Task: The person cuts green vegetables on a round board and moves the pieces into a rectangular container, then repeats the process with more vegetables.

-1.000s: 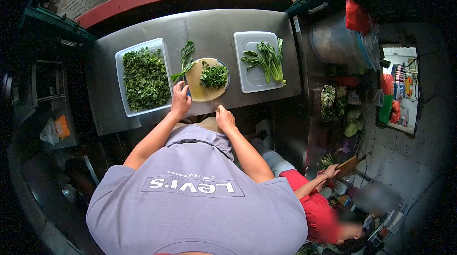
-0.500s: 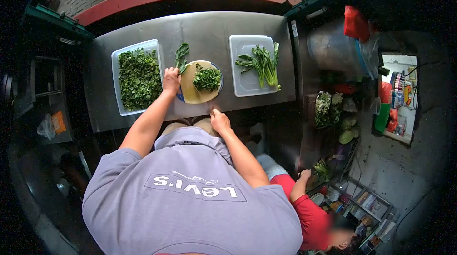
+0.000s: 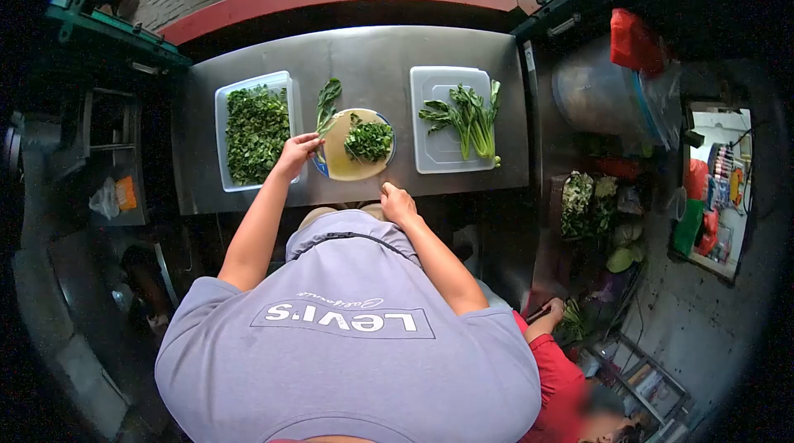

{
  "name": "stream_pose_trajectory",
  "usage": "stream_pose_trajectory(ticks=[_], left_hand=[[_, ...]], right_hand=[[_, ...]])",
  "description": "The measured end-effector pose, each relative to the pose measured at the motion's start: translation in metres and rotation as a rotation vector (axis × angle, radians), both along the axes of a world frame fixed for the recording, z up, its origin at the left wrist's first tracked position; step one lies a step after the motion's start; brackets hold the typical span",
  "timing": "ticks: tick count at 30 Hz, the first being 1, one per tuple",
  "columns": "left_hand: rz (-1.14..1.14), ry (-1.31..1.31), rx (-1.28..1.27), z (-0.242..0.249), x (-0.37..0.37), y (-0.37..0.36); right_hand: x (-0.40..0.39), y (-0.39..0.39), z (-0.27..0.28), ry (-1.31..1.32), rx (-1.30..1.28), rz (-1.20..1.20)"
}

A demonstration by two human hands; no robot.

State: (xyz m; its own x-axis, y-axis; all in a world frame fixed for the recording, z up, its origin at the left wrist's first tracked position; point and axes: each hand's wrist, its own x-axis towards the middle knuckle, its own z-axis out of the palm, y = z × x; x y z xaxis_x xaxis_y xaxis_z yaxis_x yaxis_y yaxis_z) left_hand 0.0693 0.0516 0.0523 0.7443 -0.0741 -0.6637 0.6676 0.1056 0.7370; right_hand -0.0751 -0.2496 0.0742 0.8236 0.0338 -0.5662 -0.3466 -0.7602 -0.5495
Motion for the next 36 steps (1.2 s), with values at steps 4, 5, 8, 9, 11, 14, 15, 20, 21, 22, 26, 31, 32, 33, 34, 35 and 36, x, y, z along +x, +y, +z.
stream_pose_trajectory(ticks=[4, 5, 8, 9, 11, 14, 15, 20, 21, 22, 26, 31, 32, 33, 34, 35, 36], left_hand=[[0.118, 0.124, -0.105, 0.007, -0.023, 0.001], [0.171, 0.165, -0.157, 0.011, -0.03, 0.0], [0.175, 0.16, -0.149, 0.006, -0.045, -0.002], [0.197, 0.167, -0.122, 0.004, -0.048, -0.004], [0.204, 0.178, -0.117, 0.0, -0.053, -0.005], [0.199, 0.212, 0.044, 0.002, -0.059, -0.009], [0.194, 0.218, 0.048, -0.001, -0.061, -0.009], [0.09, 0.115, 0.258, -0.021, -0.067, -0.01], [0.089, 0.095, 0.261, -0.02, -0.066, -0.011], [0.089, 0.095, 0.254, -0.019, -0.065, -0.012], [-0.011, -0.276, 0.405, -0.01, -0.067, -0.014], [-0.388, -0.78, 0.759, 0.009, -0.06, -0.011], [-0.489, -0.844, 0.832, -0.003, -0.06, -0.009], [-0.483, -0.843, 0.818, -0.006, -0.06, -0.007], [-0.578, -0.849, 0.888, -0.009, -0.062, -0.006], [-0.675, -0.853, 0.956, -0.012, -0.065, -0.006], [-0.693, -0.882, 1.012, -0.009, -0.065, -0.005]], right_hand=[[0.009, -0.006, -0.003, 0.0, 0.028, 0.052], [0.009, -0.006, -0.003, 0.003, 0.034, 0.058], [0.013, -0.008, -0.004, -0.014, 0.055, 0.071], [0.014, -0.009, -0.005, -0.02, 0.051, 0.076], [0.013, -0.008, -0.007, -0.017, 0.05, 0.089], [0.014, -0.008, -0.006, -0.002, 0.047, 0.098], [0.01, -0.006, -0.006, 0.018, 0.04, 0.097], [0.001, 0.004, -0.014, 0.031, 0.007, 0.058], [0.001, 0.008, -0.013, 0.033, 0.011, 0.044], [0.001, 0.011, -0.012, 0.035, 0.013, 0.032], [0.002, 0.025, -0.013, 0.05, -0.007, -0.004], [0.001, 0.036, -0.003, 0.06, -0.005, -0.093], [-0.002, 0.038, 0.0, 0.069, -0.019, -0.093], [-0.001, 0.04, 0.001, 0.084, -0.037, -0.103], [0.0, 0.042, 0.001, 0.097, -0.055, -0.116], [-0.001, 0.043, 0.002, 0.101, -0.07, -0.117], [-0.003, 0.046, 0.004, 0.092, -0.08, -0.133]])
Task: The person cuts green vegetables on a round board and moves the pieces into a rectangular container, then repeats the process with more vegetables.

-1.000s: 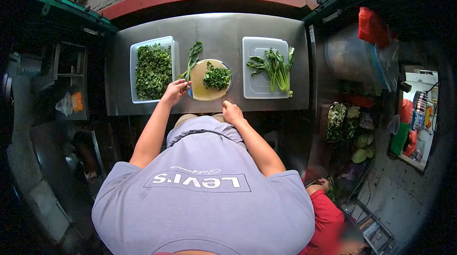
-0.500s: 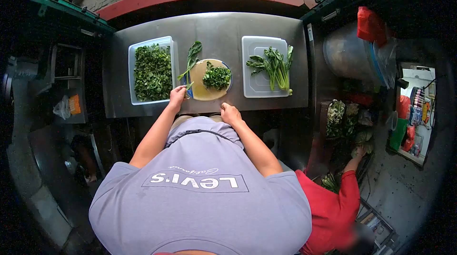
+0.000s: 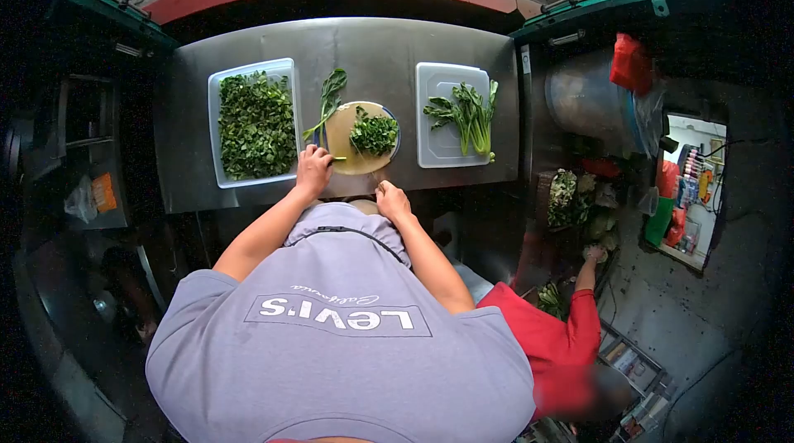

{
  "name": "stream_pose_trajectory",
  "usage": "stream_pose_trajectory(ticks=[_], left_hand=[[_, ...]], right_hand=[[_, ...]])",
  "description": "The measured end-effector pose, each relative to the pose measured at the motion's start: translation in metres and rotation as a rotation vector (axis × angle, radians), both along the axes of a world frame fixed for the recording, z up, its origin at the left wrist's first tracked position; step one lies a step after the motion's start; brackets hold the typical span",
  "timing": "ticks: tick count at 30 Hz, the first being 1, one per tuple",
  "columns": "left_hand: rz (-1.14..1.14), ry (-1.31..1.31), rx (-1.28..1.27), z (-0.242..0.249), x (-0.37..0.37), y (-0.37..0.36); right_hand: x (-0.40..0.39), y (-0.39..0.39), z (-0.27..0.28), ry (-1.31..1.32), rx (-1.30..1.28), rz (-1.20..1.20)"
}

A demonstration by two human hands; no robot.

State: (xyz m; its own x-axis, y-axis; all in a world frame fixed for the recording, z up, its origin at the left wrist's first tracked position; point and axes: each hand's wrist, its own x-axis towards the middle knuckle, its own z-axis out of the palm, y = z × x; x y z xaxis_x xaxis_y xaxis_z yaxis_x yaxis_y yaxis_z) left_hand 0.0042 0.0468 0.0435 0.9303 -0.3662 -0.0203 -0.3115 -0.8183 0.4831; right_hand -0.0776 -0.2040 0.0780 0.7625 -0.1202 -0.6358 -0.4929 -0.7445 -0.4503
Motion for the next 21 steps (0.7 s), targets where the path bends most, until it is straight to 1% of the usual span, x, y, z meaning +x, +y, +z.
stream_pose_trajectory(ticks=[3, 4, 8, 11, 14, 17, 19, 21], left_hand=[[-0.023, -0.046, 0.021, 0.008, 0.002, 0.003], [-0.022, -0.078, -0.046, 0.007, 0.003, 0.003], [-0.094, -0.07, -0.099, -0.006, 0.006, 0.003], [-0.098, -0.025, -0.094, -0.017, 0.011, -0.003], [-0.059, -0.008, -0.089, -0.031, 0.014, -0.013], [0.007, -0.012, -0.085, -0.034, 0.016, -0.028], [0.075, 0.012, -0.104, -0.031, 0.015, -0.039], [0.105, 0.013, -0.105, -0.031, 0.014, -0.046]], right_hand=[[-0.003, 0.008, 0.003, -0.016, -0.009, -0.036], [-0.003, 0.01, 0.004, -0.012, 0.001, -0.053], [-0.009, 0.022, 0.013, -0.018, -0.002, -0.092], [-0.016, 0.023, 0.007, -0.016, -0.008, -0.101], [-0.019, 0.028, 0.017, 0.003, 0.017, -0.116], [-0.022, 0.031, 0.02, 0.019, 0.069, -0.108], [-0.028, 0.032, 0.015, -0.021, 0.074, -0.073], [-0.03, 0.032, 0.01, -0.005, 0.08, -0.052]])
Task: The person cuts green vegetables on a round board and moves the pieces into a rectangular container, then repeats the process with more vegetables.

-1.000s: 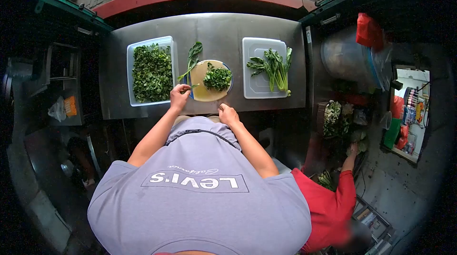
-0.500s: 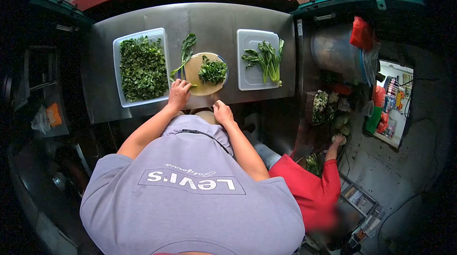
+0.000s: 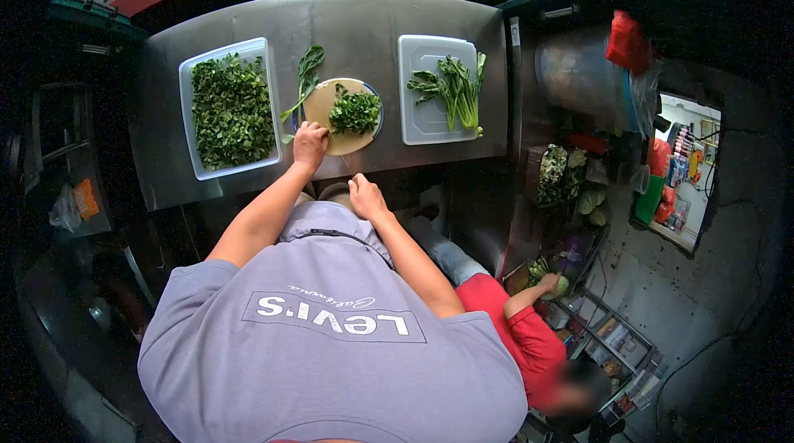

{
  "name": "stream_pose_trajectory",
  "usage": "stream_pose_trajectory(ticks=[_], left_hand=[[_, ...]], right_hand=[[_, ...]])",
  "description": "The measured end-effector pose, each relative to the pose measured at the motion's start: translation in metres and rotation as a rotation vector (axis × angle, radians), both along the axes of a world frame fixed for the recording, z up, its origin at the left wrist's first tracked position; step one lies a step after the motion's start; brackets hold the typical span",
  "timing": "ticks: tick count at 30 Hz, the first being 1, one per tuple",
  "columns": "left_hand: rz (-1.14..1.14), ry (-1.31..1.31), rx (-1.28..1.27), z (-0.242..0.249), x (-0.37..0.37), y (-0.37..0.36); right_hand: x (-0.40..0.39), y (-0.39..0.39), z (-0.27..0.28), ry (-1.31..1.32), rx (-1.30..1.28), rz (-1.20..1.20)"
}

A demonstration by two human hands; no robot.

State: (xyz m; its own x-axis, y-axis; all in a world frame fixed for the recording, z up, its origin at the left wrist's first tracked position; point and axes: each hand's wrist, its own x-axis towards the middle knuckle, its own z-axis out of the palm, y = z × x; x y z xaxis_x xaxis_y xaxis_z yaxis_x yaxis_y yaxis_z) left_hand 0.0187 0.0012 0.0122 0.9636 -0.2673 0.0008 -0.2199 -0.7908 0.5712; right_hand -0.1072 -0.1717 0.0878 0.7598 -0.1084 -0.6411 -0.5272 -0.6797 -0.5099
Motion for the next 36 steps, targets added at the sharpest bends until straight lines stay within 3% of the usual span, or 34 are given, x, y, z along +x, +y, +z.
stream_pose_trajectory(ticks=[8, 22, 31, 36], left_hand=[[0.128, -0.028, -0.083, -0.013, -0.009, -0.007], [0.148, -0.038, -0.026, -0.016, -0.006, -0.008], [0.152, -0.014, -0.021, -0.013, -0.005, -0.007], [0.149, -0.007, 0.004, -0.006, -0.006, -0.007]], right_hand=[[0.001, -0.007, 0.002, 0.048, 0.014, 0.07], [-0.004, -0.006, -0.015, -0.084, 0.088, 0.137], [-0.006, -0.01, 0.005, 0.16, 0.019, 0.171], [-0.011, -0.016, 0.011, 0.102, 0.034, 0.111]])
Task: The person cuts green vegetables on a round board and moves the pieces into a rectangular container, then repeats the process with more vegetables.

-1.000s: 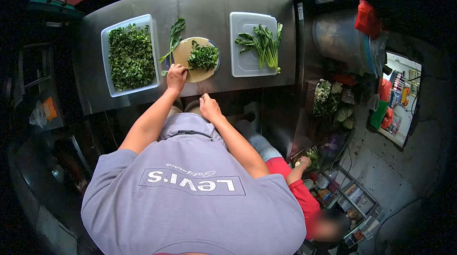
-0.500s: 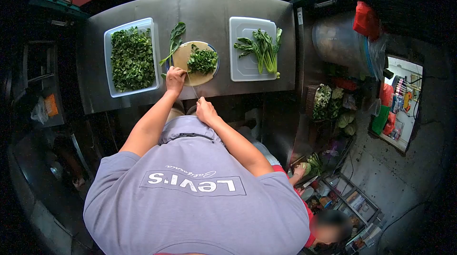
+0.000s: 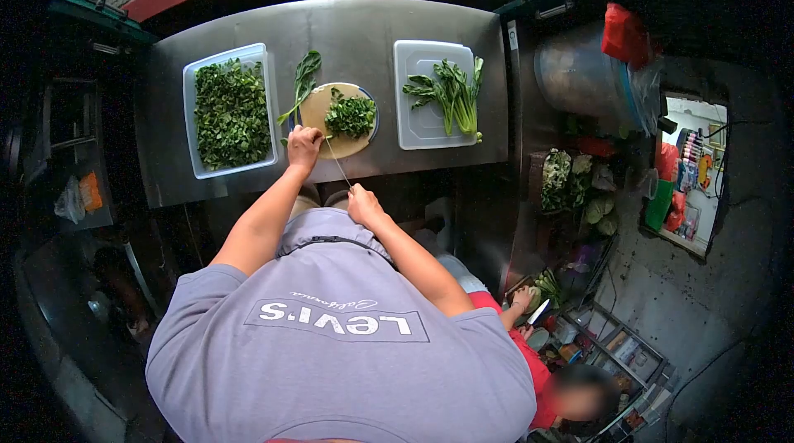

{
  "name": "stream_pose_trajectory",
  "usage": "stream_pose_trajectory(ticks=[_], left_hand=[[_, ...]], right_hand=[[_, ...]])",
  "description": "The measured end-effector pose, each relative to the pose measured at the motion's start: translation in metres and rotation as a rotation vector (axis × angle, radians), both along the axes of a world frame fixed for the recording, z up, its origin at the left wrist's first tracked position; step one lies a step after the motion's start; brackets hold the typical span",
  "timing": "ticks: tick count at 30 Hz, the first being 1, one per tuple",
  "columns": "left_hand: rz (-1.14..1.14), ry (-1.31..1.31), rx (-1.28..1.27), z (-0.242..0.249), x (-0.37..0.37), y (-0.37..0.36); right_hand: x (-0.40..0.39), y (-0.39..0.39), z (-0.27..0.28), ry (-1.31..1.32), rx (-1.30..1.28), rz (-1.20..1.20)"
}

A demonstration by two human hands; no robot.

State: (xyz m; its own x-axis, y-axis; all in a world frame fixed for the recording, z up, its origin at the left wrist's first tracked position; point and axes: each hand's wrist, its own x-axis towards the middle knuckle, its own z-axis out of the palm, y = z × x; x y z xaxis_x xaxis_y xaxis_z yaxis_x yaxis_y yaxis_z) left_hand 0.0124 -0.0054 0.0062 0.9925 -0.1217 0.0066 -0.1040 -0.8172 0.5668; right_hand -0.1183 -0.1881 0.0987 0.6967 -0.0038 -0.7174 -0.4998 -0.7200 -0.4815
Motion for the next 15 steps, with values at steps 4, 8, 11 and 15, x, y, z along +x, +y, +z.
stream_pose_trajectory(ticks=[4, 8, 11, 15], left_hand=[[-0.064, -0.059, 0.027, -0.004, 0.001, 0.002], [-0.16, -0.115, 0.08, 0.006, 0.0, 0.009], [-0.24, -0.125, 0.148, 0.012, -0.004, 0.018], [-0.221, -0.104, 0.138, 0.008, -0.007, 0.019]], right_hand=[[-0.001, -0.004, 0.003, 0.043, -0.033, 0.013], [0.002, -0.003, 0.007, -0.021, -0.071, -0.034], [0.004, -0.008, 0.003, -0.053, -0.088, -0.044], [0.012, -0.017, -0.003, -0.086, -0.104, -0.031]])
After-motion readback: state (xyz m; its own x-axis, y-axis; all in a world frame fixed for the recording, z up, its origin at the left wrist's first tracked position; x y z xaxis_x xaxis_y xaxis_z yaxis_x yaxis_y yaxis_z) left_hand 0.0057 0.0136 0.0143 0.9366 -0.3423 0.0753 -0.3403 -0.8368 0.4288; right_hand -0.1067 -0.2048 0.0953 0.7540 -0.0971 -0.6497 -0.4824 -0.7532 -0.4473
